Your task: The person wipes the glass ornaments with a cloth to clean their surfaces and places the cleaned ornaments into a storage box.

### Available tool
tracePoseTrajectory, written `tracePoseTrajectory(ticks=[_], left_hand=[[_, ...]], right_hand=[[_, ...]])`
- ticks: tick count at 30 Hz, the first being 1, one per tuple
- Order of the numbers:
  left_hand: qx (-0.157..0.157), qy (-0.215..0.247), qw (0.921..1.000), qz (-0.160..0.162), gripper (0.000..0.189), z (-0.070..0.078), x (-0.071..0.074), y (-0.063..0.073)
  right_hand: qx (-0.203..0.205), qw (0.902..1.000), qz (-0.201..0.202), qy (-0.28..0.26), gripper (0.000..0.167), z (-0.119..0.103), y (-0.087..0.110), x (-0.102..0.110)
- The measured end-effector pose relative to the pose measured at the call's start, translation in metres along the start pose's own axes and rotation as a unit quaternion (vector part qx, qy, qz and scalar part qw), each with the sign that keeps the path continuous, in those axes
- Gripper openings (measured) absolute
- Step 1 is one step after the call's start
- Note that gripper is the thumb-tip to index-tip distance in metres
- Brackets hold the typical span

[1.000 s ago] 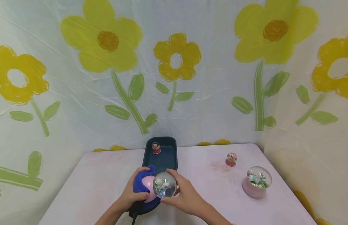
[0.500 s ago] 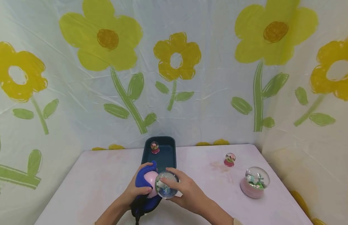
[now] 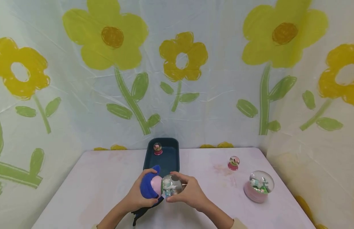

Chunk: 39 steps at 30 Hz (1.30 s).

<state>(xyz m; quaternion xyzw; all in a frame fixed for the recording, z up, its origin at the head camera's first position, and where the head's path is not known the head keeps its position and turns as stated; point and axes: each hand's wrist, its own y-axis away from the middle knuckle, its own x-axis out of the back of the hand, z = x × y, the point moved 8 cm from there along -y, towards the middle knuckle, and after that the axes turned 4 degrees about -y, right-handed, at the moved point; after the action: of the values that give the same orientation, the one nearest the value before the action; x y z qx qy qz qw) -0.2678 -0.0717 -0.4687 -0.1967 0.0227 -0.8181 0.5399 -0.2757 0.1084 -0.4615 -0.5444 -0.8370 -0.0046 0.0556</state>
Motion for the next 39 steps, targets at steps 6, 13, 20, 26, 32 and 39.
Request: tracePoseTrajectory(ticks=[6,13,20,26,32,39], left_hand=[[-0.060,-0.108,0.9922,0.015,0.084,0.001,0.000,-0.002],[-0.027,-0.063,0.9977,-0.006,0.088,-0.003,-0.001,-0.007],[-0.005,0.104,0.9929,-0.057,0.079,-0.003,0.005,-0.016],[0.000,0.131,0.9882,-0.080,0.072,-0.001,0.009,-0.021],[0.011,0.101,0.9931,-0.058,0.071,-0.001,0.007,-0.009],[-0.027,-0.022,0.9993,-0.014,0.081,0.006,0.009,0.002]], right_hand=[[-0.066,0.9961,-0.002,-0.059,0.078,0.014,0.005,-0.003],[-0.037,0.9992,0.013,0.002,0.078,0.008,0.011,-0.002],[0.240,0.9222,-0.026,0.302,0.084,-0.045,0.016,-0.019],[0.386,0.8302,-0.046,0.399,0.088,-0.059,0.018,-0.023],[0.326,0.9140,-0.043,0.237,0.082,-0.035,0.006,-0.011],[0.118,0.9911,-0.028,0.054,0.072,0.001,-0.006,-0.008]])
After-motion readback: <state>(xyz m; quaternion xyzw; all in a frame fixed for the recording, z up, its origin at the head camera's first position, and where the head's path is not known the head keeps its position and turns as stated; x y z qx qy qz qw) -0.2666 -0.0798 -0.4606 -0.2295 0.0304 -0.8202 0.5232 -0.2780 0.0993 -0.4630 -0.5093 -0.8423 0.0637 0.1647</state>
